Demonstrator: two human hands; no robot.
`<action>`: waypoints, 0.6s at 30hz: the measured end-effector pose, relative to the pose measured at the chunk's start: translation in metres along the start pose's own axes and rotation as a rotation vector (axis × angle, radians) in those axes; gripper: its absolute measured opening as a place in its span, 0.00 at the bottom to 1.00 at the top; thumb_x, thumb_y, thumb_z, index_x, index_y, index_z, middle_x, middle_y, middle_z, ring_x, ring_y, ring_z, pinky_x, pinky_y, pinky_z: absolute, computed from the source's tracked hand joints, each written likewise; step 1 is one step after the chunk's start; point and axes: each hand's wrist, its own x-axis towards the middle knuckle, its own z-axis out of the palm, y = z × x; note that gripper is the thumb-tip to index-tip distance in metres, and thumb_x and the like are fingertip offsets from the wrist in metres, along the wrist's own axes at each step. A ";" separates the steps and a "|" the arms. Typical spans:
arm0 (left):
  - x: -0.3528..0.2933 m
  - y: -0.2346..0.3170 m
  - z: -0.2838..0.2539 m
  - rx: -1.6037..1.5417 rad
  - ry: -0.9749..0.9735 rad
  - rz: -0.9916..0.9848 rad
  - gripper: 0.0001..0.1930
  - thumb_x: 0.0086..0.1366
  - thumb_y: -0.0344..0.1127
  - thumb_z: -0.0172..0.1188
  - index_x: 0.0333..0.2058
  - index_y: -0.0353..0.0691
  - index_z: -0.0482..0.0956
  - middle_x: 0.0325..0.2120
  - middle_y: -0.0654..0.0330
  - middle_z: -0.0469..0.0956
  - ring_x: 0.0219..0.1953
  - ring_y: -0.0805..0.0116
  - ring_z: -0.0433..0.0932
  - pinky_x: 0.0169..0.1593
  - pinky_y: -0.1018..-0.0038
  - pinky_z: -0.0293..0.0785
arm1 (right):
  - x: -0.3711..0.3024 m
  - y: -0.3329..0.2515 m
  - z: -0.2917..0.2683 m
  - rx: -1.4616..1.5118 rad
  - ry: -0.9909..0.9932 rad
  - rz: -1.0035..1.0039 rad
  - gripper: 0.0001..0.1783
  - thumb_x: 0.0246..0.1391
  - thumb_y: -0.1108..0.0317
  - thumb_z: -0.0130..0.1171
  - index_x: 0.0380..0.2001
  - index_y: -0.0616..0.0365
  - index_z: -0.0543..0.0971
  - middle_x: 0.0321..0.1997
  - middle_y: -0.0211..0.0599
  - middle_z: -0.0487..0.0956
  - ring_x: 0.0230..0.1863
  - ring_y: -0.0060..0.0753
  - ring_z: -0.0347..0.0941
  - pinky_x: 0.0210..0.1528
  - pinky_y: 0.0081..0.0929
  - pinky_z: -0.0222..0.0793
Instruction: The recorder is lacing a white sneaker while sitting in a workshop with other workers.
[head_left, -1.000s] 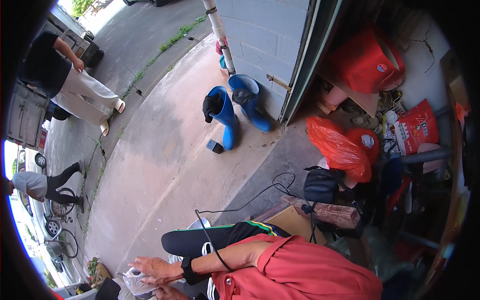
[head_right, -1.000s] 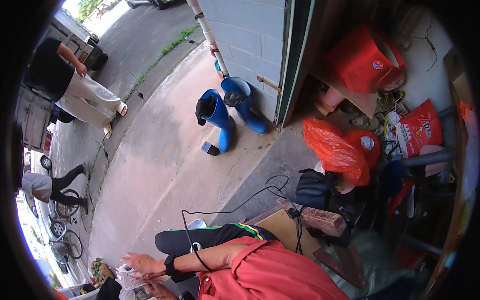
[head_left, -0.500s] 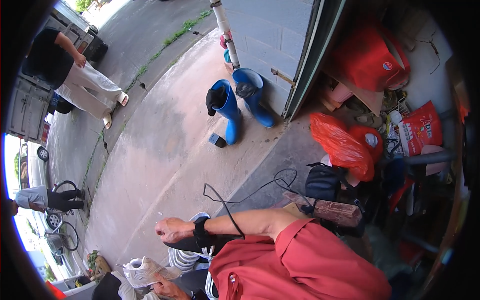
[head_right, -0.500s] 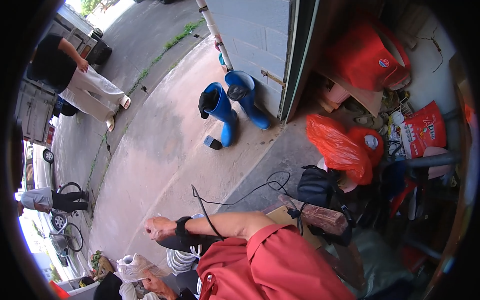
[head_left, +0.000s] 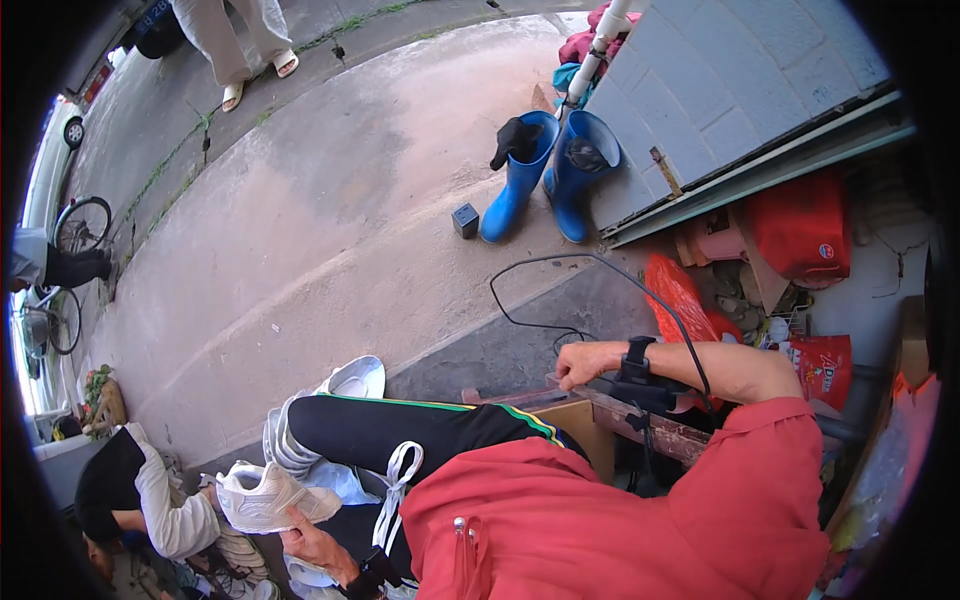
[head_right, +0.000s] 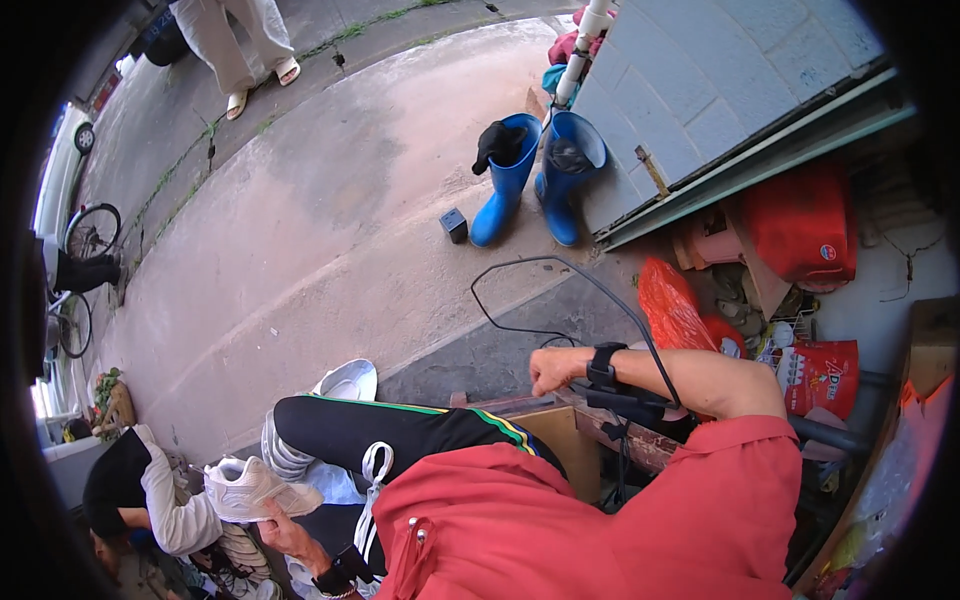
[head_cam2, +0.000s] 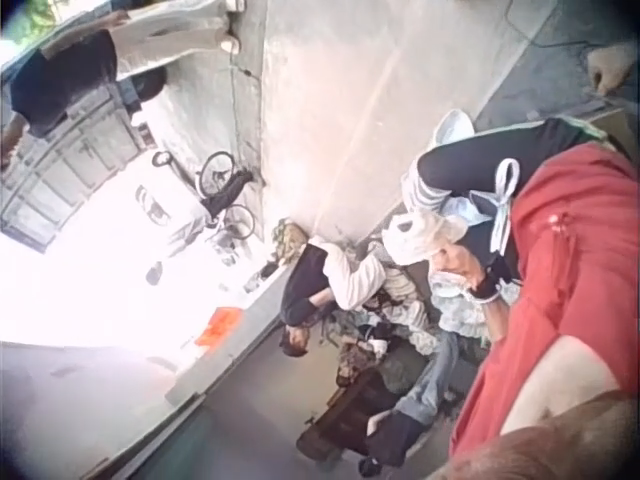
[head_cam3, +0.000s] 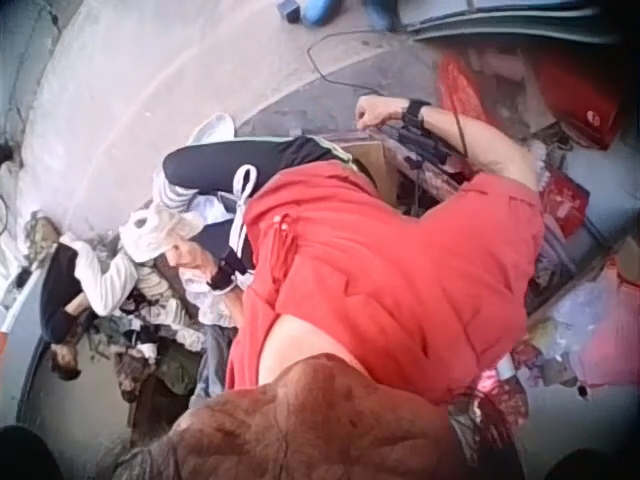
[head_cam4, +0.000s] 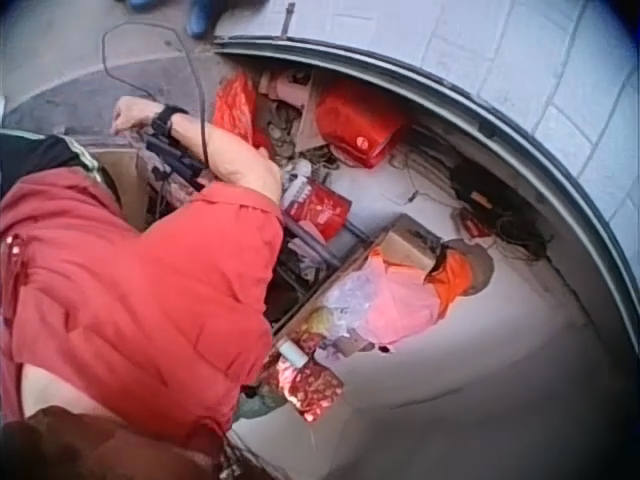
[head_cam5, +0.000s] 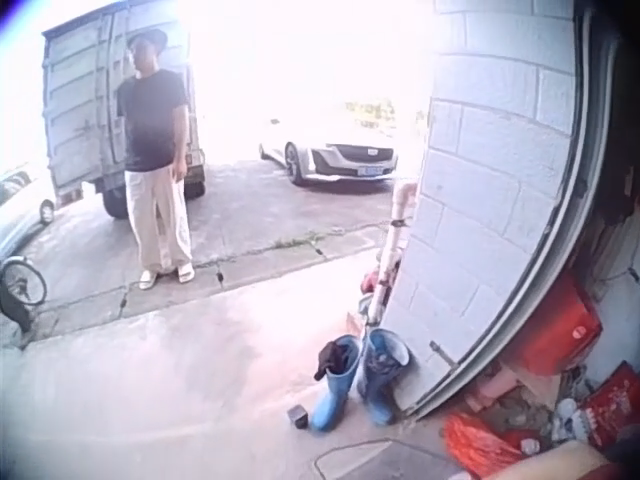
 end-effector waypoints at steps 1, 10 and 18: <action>-0.002 -0.003 -0.001 0.006 0.012 -0.020 0.18 0.65 0.39 0.51 0.40 0.24 0.75 0.30 0.48 0.79 0.29 0.68 0.76 0.34 0.73 0.73 | -0.001 0.014 0.012 -0.128 0.011 0.028 0.19 0.36 0.60 0.60 0.27 0.68 0.78 0.23 0.46 0.78 0.25 0.39 0.75 0.27 0.33 0.70; -0.019 -0.039 -0.035 -0.016 0.117 -0.160 0.16 0.64 0.36 0.52 0.40 0.25 0.75 0.33 0.49 0.79 0.32 0.65 0.77 0.36 0.71 0.72 | 0.025 0.057 0.053 -0.311 -0.176 0.355 0.24 0.30 0.56 0.66 0.29 0.64 0.79 0.33 0.54 0.78 0.39 0.48 0.76 0.37 0.38 0.70; -0.048 -0.070 -0.082 0.023 0.217 -0.253 0.14 0.64 0.34 0.52 0.37 0.25 0.76 0.31 0.54 0.80 0.30 0.70 0.74 0.37 0.73 0.70 | 0.099 0.052 0.078 0.022 -0.412 0.019 0.23 0.48 0.57 0.57 0.45 0.60 0.73 0.46 0.41 0.77 0.46 0.36 0.73 0.49 0.31 0.65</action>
